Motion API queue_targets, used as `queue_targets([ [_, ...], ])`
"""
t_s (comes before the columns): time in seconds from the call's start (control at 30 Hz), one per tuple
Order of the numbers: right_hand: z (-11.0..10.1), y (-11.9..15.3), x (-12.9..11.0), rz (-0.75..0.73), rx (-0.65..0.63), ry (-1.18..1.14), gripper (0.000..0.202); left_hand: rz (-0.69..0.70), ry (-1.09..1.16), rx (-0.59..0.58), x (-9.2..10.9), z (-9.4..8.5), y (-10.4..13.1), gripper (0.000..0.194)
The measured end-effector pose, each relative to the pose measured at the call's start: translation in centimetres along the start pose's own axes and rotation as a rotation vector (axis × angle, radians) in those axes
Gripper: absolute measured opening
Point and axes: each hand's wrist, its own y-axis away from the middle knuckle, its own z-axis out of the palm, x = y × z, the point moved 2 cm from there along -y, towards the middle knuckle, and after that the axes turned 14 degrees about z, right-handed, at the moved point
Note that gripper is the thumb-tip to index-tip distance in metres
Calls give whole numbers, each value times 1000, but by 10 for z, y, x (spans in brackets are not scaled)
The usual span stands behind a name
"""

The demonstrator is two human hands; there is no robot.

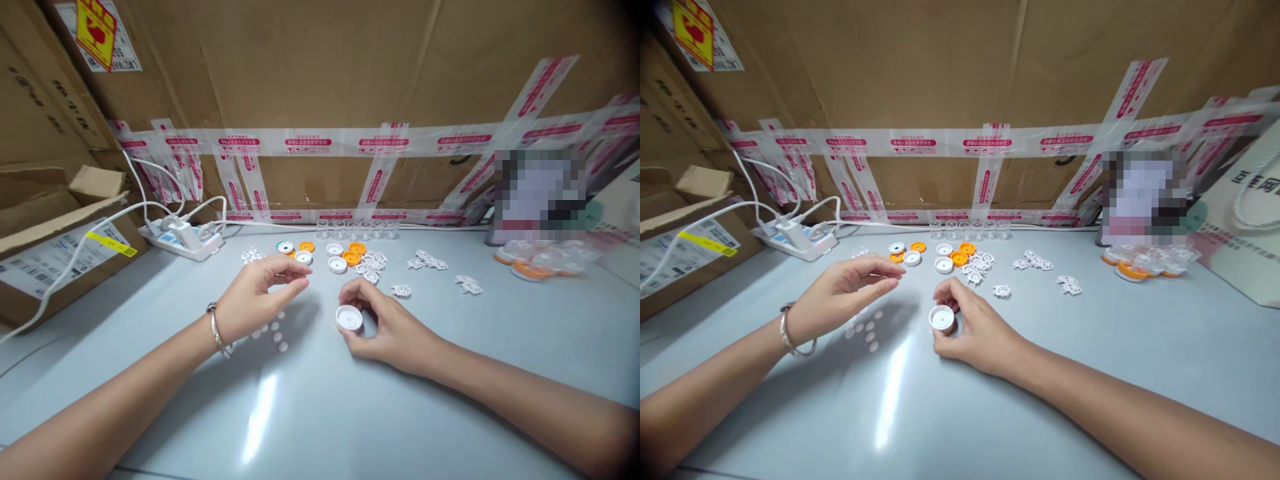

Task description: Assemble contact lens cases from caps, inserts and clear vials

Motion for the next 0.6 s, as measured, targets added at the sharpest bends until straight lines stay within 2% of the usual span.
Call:
queue_targets([
  [0.17, 2, 0, -5, -33, 9, -5, 31, 244, -66, -224, 3, 20, 6, 22],
  [0.23, 3, 0, -5, -37, 2, -6, 30, 294, -85, -271, 2, 29, 8, 23],
  [0.37, 3, 0, -2, -19, -15, -60, 36, 332, -142, -280, -2, 38, 10, 20],
  [0.5, 2, -2, 5, 59, -59, -156, 48, 321, -175, -266, -3, 35, 10, 17],
  [0.6, 1, -2, 8, 74, -110, -212, 47, 320, -178, -276, -1, 33, 10, 16],
])
